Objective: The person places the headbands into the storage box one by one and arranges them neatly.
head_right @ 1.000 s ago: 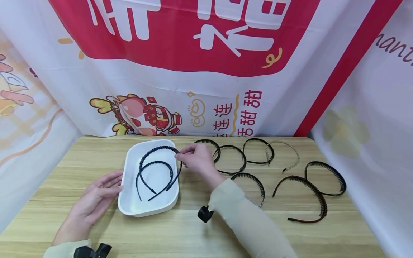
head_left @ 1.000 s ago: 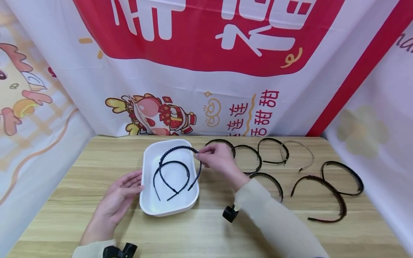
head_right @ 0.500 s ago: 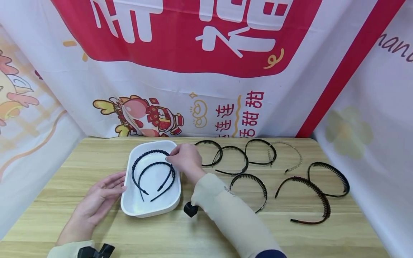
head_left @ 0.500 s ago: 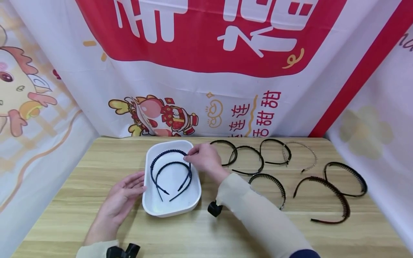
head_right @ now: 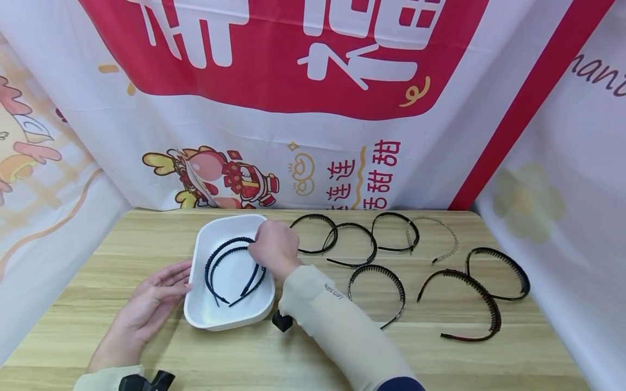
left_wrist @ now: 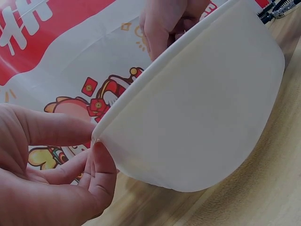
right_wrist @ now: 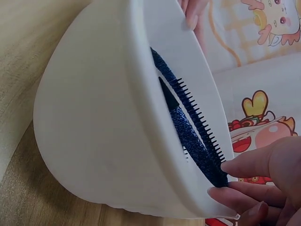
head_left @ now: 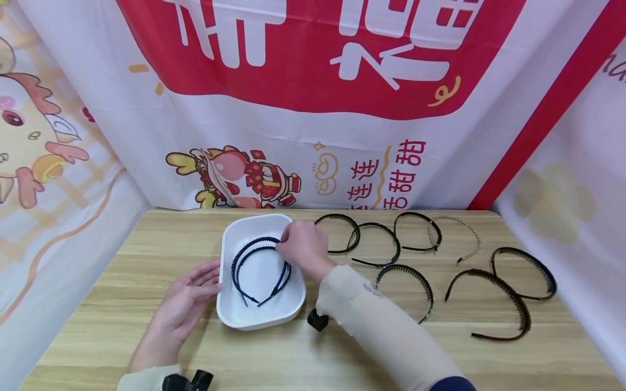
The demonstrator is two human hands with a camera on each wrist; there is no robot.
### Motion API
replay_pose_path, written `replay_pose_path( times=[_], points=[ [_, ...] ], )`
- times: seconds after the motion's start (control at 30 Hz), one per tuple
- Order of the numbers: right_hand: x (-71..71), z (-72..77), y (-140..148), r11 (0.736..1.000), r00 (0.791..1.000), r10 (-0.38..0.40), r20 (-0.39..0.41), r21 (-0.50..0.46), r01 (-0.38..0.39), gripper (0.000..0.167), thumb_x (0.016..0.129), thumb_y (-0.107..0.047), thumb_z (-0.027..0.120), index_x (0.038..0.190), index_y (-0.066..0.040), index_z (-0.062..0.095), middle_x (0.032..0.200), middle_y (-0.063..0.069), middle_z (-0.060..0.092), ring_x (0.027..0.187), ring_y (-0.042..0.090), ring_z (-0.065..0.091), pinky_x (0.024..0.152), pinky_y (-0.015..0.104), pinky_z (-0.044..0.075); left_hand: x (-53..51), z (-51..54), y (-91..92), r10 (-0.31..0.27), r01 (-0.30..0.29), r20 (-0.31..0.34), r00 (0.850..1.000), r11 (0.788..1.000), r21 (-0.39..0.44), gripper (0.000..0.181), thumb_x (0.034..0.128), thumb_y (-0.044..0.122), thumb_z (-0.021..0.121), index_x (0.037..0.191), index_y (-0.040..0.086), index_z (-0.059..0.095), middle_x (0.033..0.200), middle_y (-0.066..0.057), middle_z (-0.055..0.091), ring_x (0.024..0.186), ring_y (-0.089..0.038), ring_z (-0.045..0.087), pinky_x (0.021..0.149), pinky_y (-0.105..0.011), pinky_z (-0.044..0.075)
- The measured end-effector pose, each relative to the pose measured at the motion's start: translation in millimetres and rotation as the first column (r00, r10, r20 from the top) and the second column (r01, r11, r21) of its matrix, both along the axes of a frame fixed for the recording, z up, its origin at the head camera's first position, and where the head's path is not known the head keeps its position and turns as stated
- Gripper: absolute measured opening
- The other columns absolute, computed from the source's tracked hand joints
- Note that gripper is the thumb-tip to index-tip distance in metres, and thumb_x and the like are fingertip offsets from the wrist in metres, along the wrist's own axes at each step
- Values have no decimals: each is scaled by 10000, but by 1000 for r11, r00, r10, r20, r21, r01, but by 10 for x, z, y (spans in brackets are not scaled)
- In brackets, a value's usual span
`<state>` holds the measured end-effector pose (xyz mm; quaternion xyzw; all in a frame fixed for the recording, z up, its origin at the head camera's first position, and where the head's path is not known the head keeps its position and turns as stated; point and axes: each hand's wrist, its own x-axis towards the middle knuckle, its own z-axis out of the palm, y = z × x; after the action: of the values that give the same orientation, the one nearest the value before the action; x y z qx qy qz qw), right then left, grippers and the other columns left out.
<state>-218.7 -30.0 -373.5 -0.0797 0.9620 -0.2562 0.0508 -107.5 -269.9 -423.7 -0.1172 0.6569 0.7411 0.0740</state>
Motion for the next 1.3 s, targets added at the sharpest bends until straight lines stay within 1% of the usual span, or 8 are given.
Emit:
replay_pose_path(
  times=[0.13, 0.23, 0.4, 0.57, 0.77, 1.0, 1.13, 1.3],
  points=[
    [-6, -31, -40, 999, 1000, 10, -6, 42, -10, 64, 918, -280, 822, 926, -216, 814, 895, -65, 775, 843, 123, 667, 824, 360, 557, 0, 4, 0, 3, -3, -5, 1000, 1000, 4, 737, 965, -79, 637, 1613, -64, 285, 1229, 103, 671, 1154, -61, 640, 1029, -184, 565],
    [-8, -50, -59, 996, 999, 32, -22, 81, -30, 76, 919, -267, 803, 869, -211, 793, 829, -70, 747, 782, 123, 647, 756, 344, 539, 3, 7, -2, 4, -4, -9, 1000, 1000, 7, 732, 964, -80, 635, 1610, -62, 292, 1224, 104, 673, 1152, -63, 641, 1031, -185, 566],
    [2, -72, -77, 987, 996, 73, -57, 149, -63, 173, 930, -245, 770, 773, -193, 719, 703, -53, 674, 684, 126, 616, 633, 308, 485, 5, 11, -1, 4, -4, -13, 1000, 1000, 3, 731, 960, -78, 640, 1607, -57, 300, 1227, 97, 670, 1158, -70, 638, 1035, -188, 565],
    [6, -107, -109, 973, 991, 98, -87, 219, -77, 165, 937, -247, 758, 801, -169, 707, 695, -26, 653, 640, 135, 609, 556, 299, 474, 2, 10, -2, 7, -7, -15, 1000, 1000, 2, 725, 956, -83, 640, 1602, -57, 311, 1226, 89, 667, 1157, -72, 636, 1034, -192, 567],
    [14, -157, -124, 955, 983, 137, -120, 280, -99, 176, 929, -236, 760, 785, -168, 684, 704, -17, 643, 623, 143, 595, 521, 311, 468, 3, 12, 2, 9, -9, -11, 1000, 1000, 1, 730, 954, -85, 638, 1604, -60, 306, 1234, 82, 666, 1161, -72, 637, 1037, -192, 567],
    [11, -224, -150, 907, 970, 193, -147, 404, -119, 232, 948, -262, 741, 742, -201, 651, 726, -31, 640, 641, 145, 590, 509, 321, 462, 3, 9, 16, 9, -9, -6, 1000, 1000, 4, 726, 949, -93, 638, 1598, -63, 315, 1220, 78, 671, 1157, -77, 640, 1032, -191, 568],
    [6, -238, -173, 894, 970, 194, -144, 434, -114, 235, 947, -279, 741, 741, -208, 654, 719, -30, 639, 641, 151, 589, 494, 315, 461, 4, 10, 17, 10, -10, -5, 1000, 1000, 3, 729, 948, -93, 638, 1599, -65, 313, 1218, 81, 672, 1154, -77, 639, 1031, -190, 567],
    [3, -250, -191, 880, 972, 195, -130, 461, -115, 173, 960, -279, 731, 805, -211, 694, 717, -29, 635, 648, 153, 587, 499, 307, 464, -4, 16, 11, 17, -17, -2, 1000, 1000, 0, 733, 950, -91, 635, 1604, -61, 306, 1220, 84, 665, 1154, -74, 633, 1032, -189, 565]
  ],
)
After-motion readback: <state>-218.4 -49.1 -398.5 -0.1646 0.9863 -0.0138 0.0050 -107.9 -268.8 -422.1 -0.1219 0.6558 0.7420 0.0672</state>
